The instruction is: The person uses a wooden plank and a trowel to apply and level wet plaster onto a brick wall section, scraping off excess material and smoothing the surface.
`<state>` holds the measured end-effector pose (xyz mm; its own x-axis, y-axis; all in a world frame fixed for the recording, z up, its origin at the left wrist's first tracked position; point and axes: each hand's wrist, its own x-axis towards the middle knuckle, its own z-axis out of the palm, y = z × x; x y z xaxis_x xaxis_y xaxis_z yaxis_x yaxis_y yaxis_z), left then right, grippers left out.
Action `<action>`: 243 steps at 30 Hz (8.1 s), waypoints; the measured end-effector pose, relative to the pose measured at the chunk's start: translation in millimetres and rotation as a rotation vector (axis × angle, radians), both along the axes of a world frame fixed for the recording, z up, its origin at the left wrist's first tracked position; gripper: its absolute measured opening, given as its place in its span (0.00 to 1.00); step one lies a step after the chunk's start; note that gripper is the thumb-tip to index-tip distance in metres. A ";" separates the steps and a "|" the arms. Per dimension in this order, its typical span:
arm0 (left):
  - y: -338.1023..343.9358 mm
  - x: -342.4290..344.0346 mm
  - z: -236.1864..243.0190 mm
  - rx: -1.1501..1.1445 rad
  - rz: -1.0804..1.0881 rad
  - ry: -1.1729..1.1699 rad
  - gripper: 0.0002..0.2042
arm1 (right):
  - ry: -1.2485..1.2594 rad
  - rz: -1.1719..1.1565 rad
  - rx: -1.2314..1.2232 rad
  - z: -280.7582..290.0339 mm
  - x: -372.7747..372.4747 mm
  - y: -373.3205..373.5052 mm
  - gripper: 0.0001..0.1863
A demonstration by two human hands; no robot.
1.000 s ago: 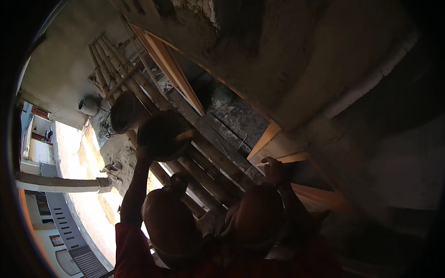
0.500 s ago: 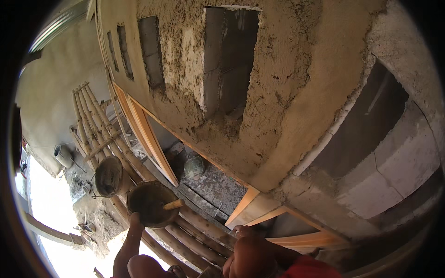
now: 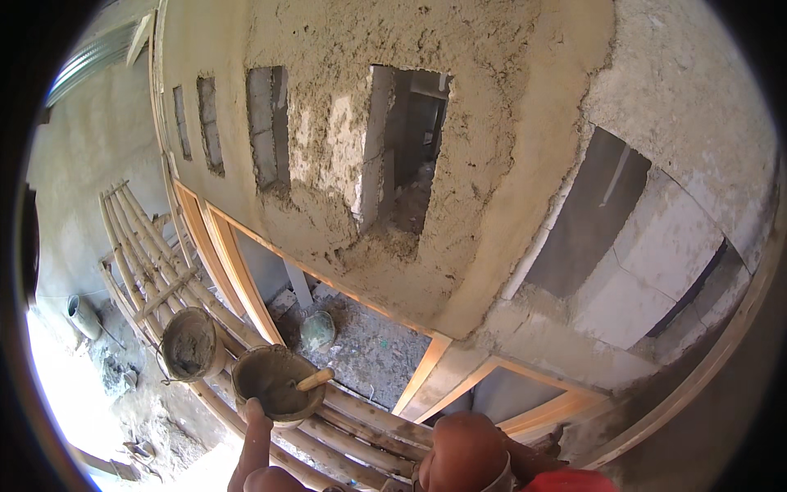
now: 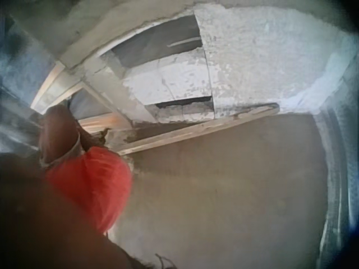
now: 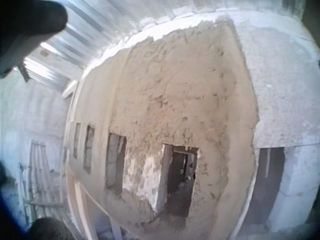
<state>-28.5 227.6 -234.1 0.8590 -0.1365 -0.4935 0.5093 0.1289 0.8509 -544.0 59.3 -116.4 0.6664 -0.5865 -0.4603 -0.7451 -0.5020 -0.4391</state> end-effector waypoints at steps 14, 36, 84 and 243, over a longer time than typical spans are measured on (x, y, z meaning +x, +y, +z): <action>9.2 14.0 35.2 0.020 -0.319 -0.005 0.27 | -0.168 -0.285 -0.363 -17.1 -137.5 180.2 0.14; 11.7 -0.5 32.3 -0.079 -0.127 0.000 0.21 | -1.243 -2.691 0.299 -124.1 -368.9 391.3 0.21; 38.1 -20.3 32.7 -0.130 0.030 -0.054 0.26 | -0.515 -0.473 0.119 139.9 275.6 -66.8 0.31; 77.5 -144.4 64.3 -0.147 -0.154 -0.077 0.20 | 0.271 0.962 -0.210 -28.3 293.1 54.0 0.22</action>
